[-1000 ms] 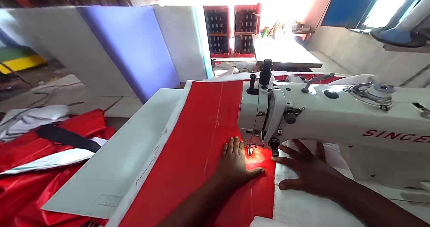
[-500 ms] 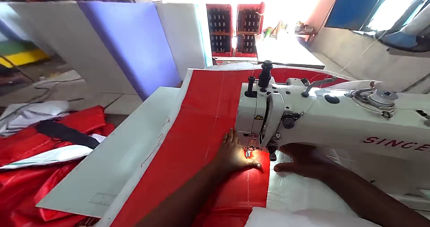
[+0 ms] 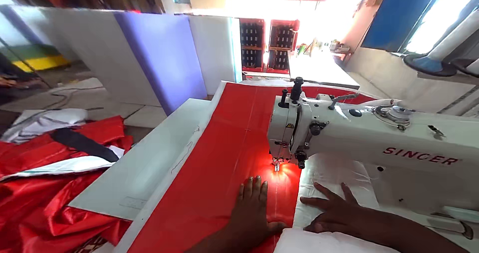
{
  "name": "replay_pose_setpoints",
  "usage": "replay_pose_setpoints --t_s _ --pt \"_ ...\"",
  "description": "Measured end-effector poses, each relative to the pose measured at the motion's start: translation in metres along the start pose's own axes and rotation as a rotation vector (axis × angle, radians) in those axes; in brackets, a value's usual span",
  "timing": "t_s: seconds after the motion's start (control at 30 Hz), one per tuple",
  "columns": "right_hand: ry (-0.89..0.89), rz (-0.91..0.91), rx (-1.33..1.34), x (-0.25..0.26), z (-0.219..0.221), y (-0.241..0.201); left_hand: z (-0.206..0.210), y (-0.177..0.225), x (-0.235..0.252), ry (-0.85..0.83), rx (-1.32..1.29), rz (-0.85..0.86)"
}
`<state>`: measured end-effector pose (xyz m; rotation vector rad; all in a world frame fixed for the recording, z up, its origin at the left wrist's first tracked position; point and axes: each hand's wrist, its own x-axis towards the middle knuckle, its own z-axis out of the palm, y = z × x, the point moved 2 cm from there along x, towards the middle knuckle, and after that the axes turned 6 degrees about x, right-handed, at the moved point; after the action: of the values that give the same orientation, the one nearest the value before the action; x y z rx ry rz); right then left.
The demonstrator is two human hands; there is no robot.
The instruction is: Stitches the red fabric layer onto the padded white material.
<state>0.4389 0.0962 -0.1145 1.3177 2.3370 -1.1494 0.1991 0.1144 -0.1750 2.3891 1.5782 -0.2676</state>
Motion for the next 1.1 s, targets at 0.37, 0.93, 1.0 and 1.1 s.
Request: replay_pose_setpoints --t_s 0.37,0.93,1.0,1.1 --pt "0.121 -0.060 0.010 0.020 -0.008 0.028 -0.017 -0.012 0.033 -0.120 0.034 0.012" --pt "0.261 -0.194 0.067 0.055 -0.052 0.073 -0.030 -0.025 0.095 0.039 0.007 0.042" --pt "0.269 -0.225 0.085 0.057 -0.053 0.077 -0.031 -0.026 0.096 0.041 -0.006 0.051" --pt "0.238 -0.183 0.049 0.055 -0.056 0.073 -0.032 -0.025 0.095 0.032 -0.011 0.040"
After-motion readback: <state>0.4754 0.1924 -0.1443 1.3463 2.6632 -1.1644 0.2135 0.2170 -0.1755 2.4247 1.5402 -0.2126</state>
